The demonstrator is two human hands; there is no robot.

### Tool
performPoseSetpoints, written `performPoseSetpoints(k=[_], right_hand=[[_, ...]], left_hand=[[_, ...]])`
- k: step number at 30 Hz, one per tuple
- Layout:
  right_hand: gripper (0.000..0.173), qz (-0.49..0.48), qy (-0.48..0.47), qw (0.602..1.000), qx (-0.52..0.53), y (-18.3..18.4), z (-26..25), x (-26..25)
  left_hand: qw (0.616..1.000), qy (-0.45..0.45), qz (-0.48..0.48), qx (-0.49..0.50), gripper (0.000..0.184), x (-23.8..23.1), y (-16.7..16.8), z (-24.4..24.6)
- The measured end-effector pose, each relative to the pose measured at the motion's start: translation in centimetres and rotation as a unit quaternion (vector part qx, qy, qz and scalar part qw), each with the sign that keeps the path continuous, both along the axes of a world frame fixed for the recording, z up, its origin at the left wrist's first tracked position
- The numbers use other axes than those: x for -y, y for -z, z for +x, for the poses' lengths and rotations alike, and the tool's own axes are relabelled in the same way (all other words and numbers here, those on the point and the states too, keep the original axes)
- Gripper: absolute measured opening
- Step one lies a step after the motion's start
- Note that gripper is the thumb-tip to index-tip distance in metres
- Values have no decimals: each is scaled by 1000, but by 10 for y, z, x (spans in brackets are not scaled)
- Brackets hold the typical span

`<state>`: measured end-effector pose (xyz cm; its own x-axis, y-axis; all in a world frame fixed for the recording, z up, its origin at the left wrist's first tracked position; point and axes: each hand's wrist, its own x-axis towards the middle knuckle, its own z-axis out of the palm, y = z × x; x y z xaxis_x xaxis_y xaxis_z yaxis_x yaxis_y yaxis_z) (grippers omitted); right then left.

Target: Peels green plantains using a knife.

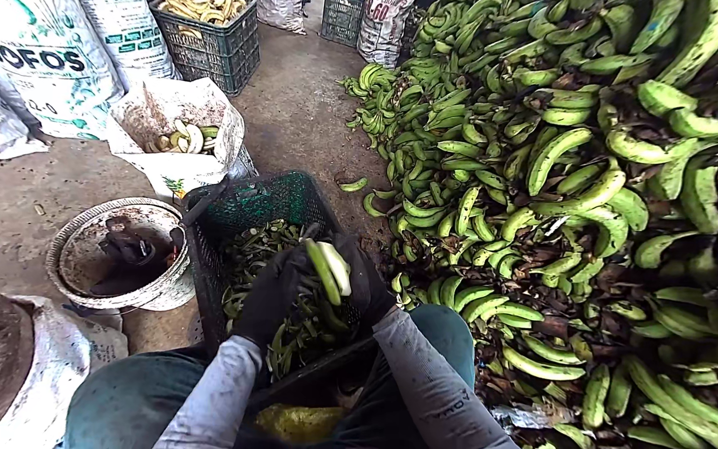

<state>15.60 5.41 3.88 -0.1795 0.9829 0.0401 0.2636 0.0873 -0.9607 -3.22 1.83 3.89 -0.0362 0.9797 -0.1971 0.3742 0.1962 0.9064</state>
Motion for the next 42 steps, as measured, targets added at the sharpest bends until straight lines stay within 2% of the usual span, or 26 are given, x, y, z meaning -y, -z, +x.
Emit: performPoseSetpoints(k=[2, 3, 6, 9, 11, 13, 14, 16, 18, 19, 22, 24, 26, 29, 31, 33, 36, 38, 40, 42], right_hand=[[47, -61, -6, 987, -148, -2, -2, -3], [47, -108, -9, 966, -236, -3, -2, -5], [57, -249, -41, 863, -437, -5, 9, -15], [43, -297, -41, 802, -517, -1, 23, -22], [37, -292, -43, 793, -532, 4, 31, -23], [39, -313, -42, 784, -534, 7, 35, -24], [39, -320, -44, 788, -524, 6, 33, -22], [38, -297, -47, 823, -483, 2, 25, -14], [41, -259, -60, 865, -425, 0, 16, -8], [41, -247, -76, 874, -411, 1, 14, -8], [41, -252, -95, 863, -428, 1, 14, -9], [44, -282, -82, 847, -444, -2, 17, -11], [43, -306, -62, 836, -451, -2, 22, -16], [39, -295, 3, 840, -455, 0, 26, -19], [37, -266, 22, 847, -459, 1, 26, -17], [37, -269, -4, 840, -471, 1, 26, -15], [41, -276, -16, 854, -441, 6, 21, -10], [46, -313, -2, 858, -407, 3, 17, -9], [46, -318, -19, 853, -414, 1, 18, -10], [42, -262, 0, 874, -409, -2, 21, -8]], left_hand=[[999, -34, -12, 38, 41, -3, 0, -12], [998, -45, -9, 35, 43, -3, -3, -15], [998, -26, 24, -44, 47, 1, -14, -16], [978, 77, 114, -156, 62, 9, -13, -6], [946, 131, 197, -222, 65, 17, -12, 6], [920, 148, 259, -256, 63, 21, -5, 19], [922, 157, 246, -256, 61, 22, -5, 24], [945, 162, 162, -234, 57, 20, -10, 29], [972, 114, 80, -189, 48, 13, -14, 26], [980, 73, 63, -173, 43, 9, -13, 21], [988, -24, 33, -151, 43, 1, -14, -2], [988, -40, 33, -144, 46, 3, -23, -13], [993, -2, 47, -106, 47, 8, -26, -17], [990, 121, 55, -38, 50, 20, -27, -9], [980, 188, 58, -28, 53, 27, -26, 5], [976, 200, 64, -47, 55, 29, -18, 20], [979, 128, 62, -145, 57, 23, -13, 30], [974, 53, 73, -208, 51, 15, -13, 27], [975, -8, 67, -211, 42, 6, -12, 15], [978, -47, 61, -194, 43, 2, -18, 0]])
